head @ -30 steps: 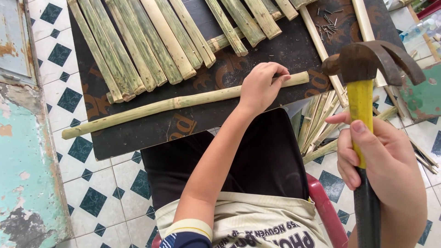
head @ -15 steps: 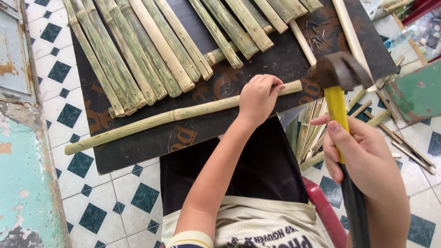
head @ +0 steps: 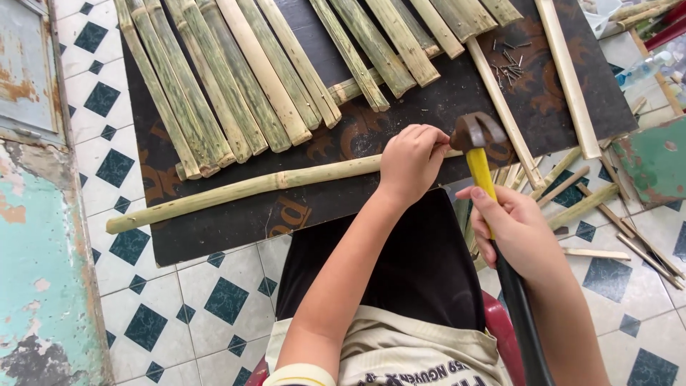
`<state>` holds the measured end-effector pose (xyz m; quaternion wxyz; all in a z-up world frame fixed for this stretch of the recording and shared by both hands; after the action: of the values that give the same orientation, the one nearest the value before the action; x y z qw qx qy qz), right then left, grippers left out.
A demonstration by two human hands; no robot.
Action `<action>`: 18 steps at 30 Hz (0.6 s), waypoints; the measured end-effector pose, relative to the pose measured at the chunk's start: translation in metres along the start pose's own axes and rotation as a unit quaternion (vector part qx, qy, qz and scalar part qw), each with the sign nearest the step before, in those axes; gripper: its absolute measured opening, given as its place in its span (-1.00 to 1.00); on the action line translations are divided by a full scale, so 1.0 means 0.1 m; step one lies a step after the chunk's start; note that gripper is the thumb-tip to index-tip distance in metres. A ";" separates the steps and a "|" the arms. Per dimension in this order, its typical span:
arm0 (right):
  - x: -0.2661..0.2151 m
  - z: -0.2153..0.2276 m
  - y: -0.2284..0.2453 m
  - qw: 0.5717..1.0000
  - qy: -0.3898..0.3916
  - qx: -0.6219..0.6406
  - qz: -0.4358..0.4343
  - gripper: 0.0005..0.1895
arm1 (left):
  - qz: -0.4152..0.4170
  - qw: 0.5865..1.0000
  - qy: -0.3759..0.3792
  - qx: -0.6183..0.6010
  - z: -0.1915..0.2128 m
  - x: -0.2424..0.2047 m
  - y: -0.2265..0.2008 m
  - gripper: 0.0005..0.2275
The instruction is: Nailing bamboo slats onto a wooden frame using a hammer and nails to assemble a surface.
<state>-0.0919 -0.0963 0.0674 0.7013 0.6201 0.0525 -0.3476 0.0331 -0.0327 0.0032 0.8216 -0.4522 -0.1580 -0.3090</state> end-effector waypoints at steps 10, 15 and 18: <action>0.07 -0.06 -0.04 0.999 0.004 -0.035 0.008 -0.69 | 0.001 1.000 0.027 0.003 0.01 0.02 0.00 -0.96; 0.07 -0.04 -0.03 0.999 -0.010 -0.025 0.041 -0.68 | 0.002 1.000 0.025 -0.009 0.01 0.02 -0.03 -0.92; 0.09 -0.03 -0.12 1.000 0.004 -0.027 -0.003 -0.67 | -0.011 1.000 0.011 -0.009 0.00 0.01 -0.01 -0.94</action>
<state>-0.0907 -0.0977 0.0525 0.7165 0.6022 0.0666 -0.3457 0.0333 -0.0337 0.0047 0.8158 -0.4545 -0.1507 -0.3244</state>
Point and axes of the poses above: each hand's wrist, its own x-axis towards the middle knuckle, its own z-axis out of the back of the hand, y = z × x, the point moved 7 cm from there along x, towards the middle knuckle, and after that the axes turned 7 degrees about -y, right-handed, at the moved point
